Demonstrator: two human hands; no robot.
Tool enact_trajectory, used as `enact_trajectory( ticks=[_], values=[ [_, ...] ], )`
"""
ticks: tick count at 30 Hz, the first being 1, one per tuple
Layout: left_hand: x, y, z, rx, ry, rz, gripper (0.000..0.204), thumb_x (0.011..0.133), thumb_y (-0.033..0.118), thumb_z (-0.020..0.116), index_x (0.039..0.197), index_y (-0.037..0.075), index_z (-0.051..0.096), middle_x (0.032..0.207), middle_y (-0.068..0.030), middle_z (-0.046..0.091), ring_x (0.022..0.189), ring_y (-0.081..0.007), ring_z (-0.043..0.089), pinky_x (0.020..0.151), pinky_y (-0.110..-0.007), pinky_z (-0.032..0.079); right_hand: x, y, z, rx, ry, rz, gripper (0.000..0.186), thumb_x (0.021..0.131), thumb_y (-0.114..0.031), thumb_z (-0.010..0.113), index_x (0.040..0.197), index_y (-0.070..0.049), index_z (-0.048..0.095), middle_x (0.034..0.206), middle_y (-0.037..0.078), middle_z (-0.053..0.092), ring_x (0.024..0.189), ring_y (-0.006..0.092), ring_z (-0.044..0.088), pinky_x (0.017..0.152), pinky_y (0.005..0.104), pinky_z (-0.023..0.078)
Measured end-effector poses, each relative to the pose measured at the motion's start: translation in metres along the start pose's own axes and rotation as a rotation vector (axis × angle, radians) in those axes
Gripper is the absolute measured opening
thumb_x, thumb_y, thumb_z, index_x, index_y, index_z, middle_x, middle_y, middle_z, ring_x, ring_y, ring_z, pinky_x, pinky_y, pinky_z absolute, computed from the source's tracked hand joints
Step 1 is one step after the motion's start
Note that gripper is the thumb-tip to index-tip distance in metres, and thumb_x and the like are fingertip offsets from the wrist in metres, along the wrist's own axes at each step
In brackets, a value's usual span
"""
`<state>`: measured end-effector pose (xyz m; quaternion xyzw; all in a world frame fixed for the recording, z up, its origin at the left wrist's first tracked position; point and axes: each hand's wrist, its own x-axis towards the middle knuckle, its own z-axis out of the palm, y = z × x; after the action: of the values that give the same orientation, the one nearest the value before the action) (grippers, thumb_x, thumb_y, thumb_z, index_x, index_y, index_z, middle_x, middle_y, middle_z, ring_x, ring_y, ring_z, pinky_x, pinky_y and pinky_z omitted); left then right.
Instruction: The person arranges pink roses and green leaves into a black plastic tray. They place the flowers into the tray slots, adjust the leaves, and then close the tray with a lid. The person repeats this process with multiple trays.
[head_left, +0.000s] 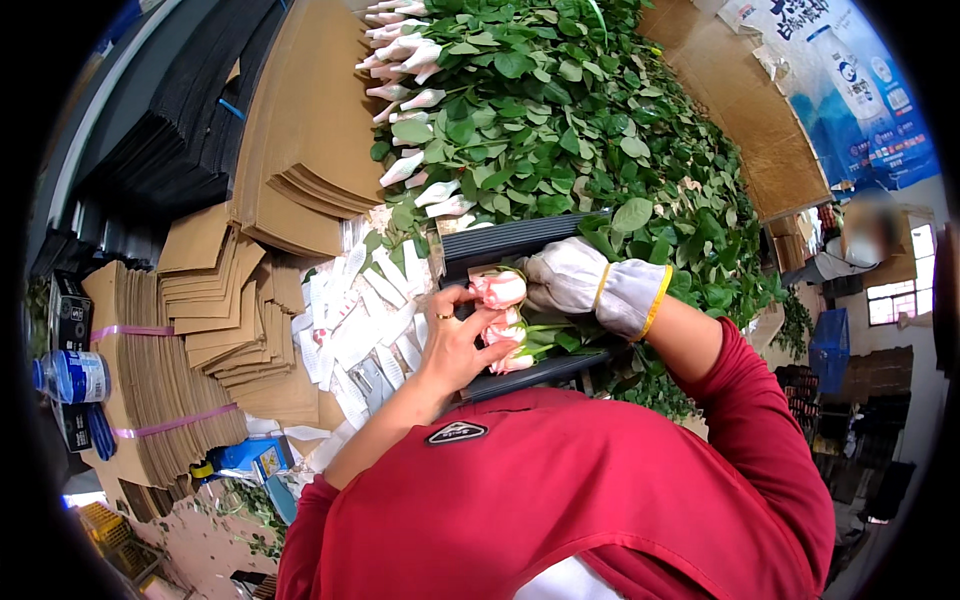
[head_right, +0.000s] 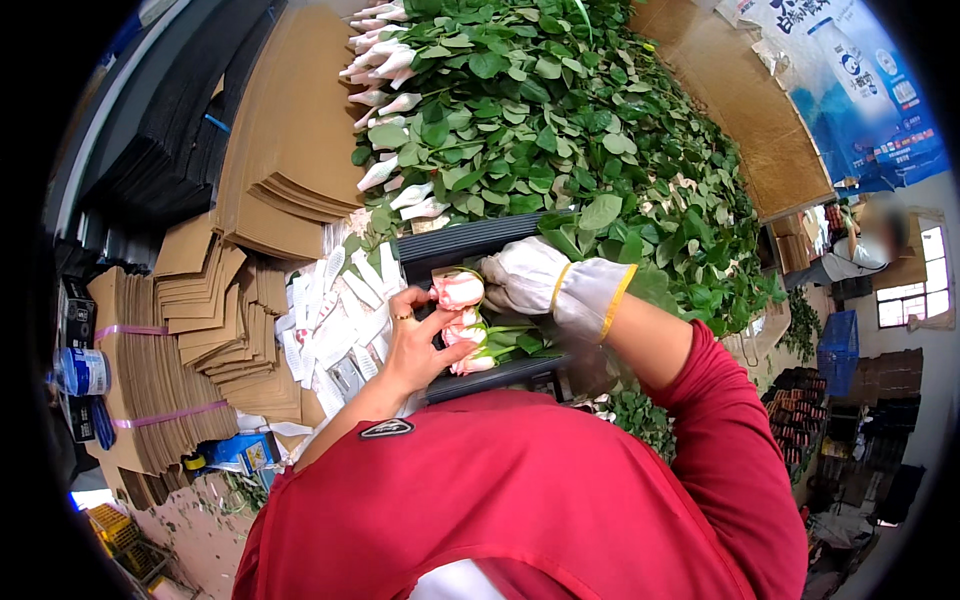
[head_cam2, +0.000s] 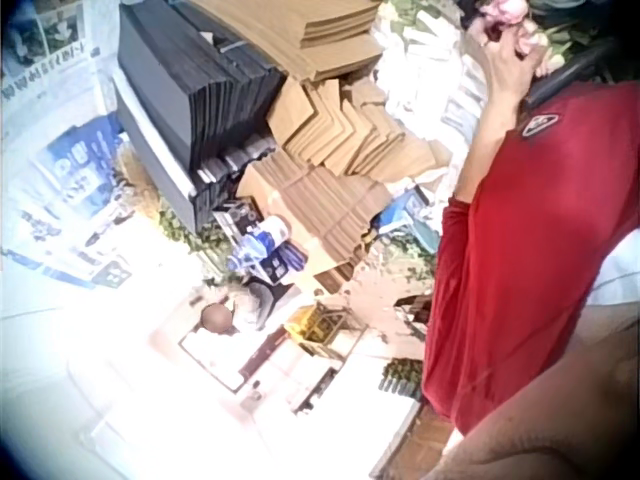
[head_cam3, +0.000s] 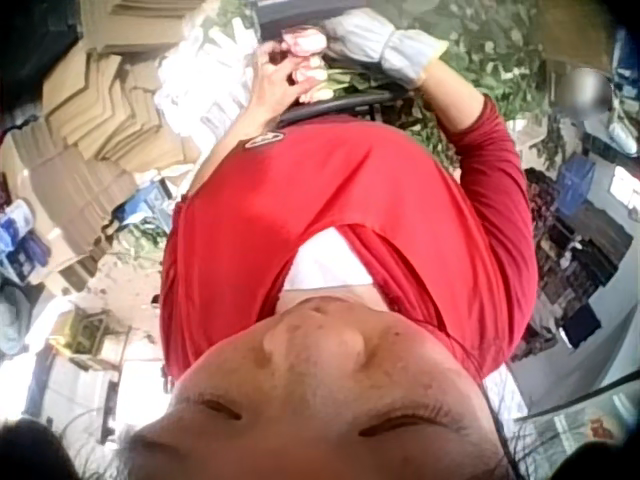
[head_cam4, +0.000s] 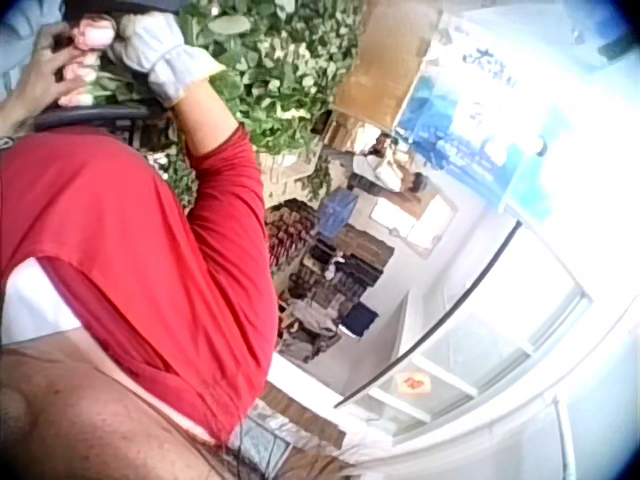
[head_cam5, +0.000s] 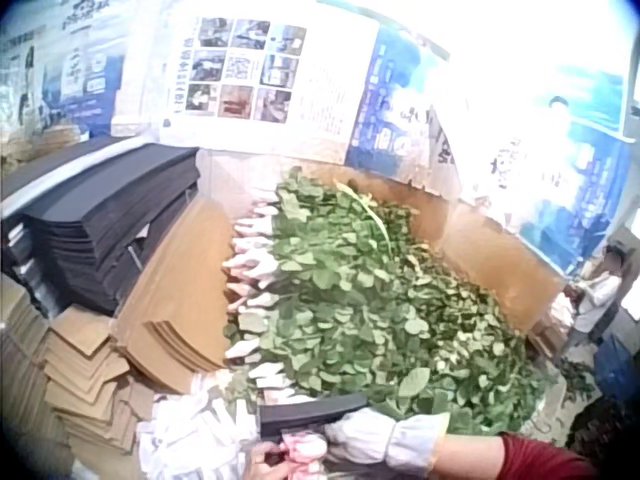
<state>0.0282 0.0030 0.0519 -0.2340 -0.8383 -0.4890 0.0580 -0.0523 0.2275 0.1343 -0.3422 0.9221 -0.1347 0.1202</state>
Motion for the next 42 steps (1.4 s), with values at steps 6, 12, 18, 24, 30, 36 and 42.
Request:
enact_trajectory(
  ticks=[6, 12, 18, 24, 30, 36, 42],
  values=[
    [0.032, -0.012, -0.005, -0.164, -0.096, 0.080, 0.039, 0.070, 0.027, 0.083, 0.105, 0.012, 0.073, 0.128, -0.0115, 0.063, 0.116, -0.0300, 0.055, 0.101, -0.042, 0.041, -0.013, -0.010, -0.009, -0.112, 0.043, 0.098, 0.020, 0.080, -0.026, 0.068, 0.086, -0.008, 0.065, 0.069, 0.014, 0.066, 0.064, 0.0365, 0.065, 0.058, 0.0459, 0.052],
    [0.029, -0.009, -0.007, -0.053, -0.063, 0.034, 0.024, 0.075, 0.019, 0.078, 0.097, 0.010, 0.074, 0.120, -0.0097, 0.065, 0.110, -0.0292, 0.057, 0.095, -0.040, 0.044, -0.037, -0.063, -0.096, -0.316, 0.418, 0.456, 0.018, 0.079, -0.022, 0.071, 0.092, -0.010, 0.072, 0.080, 0.011, 0.071, 0.065, 0.0258, 0.068, 0.059, 0.0372, 0.055],
    [0.035, -0.001, -0.010, 0.063, -0.167, -0.065, 0.047, 0.075, 0.031, 0.078, 0.118, 0.013, 0.069, 0.117, -0.0105, 0.065, 0.115, -0.0320, 0.053, 0.100, -0.045, 0.039, 0.000, -0.031, 0.001, -0.167, 0.181, 0.353, 0.019, 0.083, -0.032, 0.064, 0.086, -0.013, 0.066, 0.075, 0.014, 0.068, 0.068, 0.0330, 0.068, 0.059, 0.0465, 0.053],
    [0.035, -0.005, -0.016, 0.088, -0.220, -0.080, 0.049, 0.074, 0.033, 0.080, 0.116, 0.010, 0.069, 0.118, -0.0112, 0.065, 0.121, -0.0317, 0.047, 0.106, -0.045, 0.034, 0.002, -0.025, 0.003, -0.270, 0.147, 0.179, 0.015, 0.084, -0.022, 0.060, 0.084, -0.007, 0.062, 0.076, 0.014, 0.070, 0.066, 0.0323, 0.069, 0.058, 0.0445, 0.055],
    [0.028, -0.003, -0.013, 0.094, -0.189, -0.077, 0.048, 0.074, 0.035, 0.079, 0.117, 0.016, 0.069, 0.113, -0.0088, 0.067, 0.119, -0.0313, 0.048, 0.104, -0.046, 0.030, 0.010, -0.035, 0.013, -0.293, 0.073, 0.183, 0.018, 0.083, -0.020, 0.062, 0.091, -0.004, 0.067, 0.081, 0.016, 0.071, 0.074, 0.0339, 0.072, 0.064, 0.0433, 0.058],
    [0.017, 0.027, -0.006, 0.466, -0.074, -0.135, 0.049, 0.076, 0.035, 0.078, 0.121, 0.019, 0.067, 0.144, -0.0099, 0.040, 0.123, -0.0311, 0.040, 0.102, -0.049, 0.031, 0.009, -0.042, 0.018, -0.130, 0.062, 0.278, 0.027, 0.074, -0.026, 0.073, 0.094, -0.007, 0.070, 0.085, 0.013, 0.072, 0.076, 0.0310, 0.071, 0.065, 0.0435, 0.057],
    [0.028, -0.007, -0.005, 0.181, -0.121, -0.011, 0.053, 0.070, 0.029, 0.081, 0.119, 0.015, 0.069, 0.145, -0.0048, 0.050, 0.121, -0.0308, 0.047, 0.104, -0.045, 0.035, 0.006, -0.038, 0.038, -0.280, 0.101, 0.275, 0.032, 0.075, -0.033, 0.075, 0.095, -0.009, 0.071, 0.083, 0.009, 0.071, 0.077, 0.0285, 0.071, 0.065, 0.0421, 0.055]
  ],
)
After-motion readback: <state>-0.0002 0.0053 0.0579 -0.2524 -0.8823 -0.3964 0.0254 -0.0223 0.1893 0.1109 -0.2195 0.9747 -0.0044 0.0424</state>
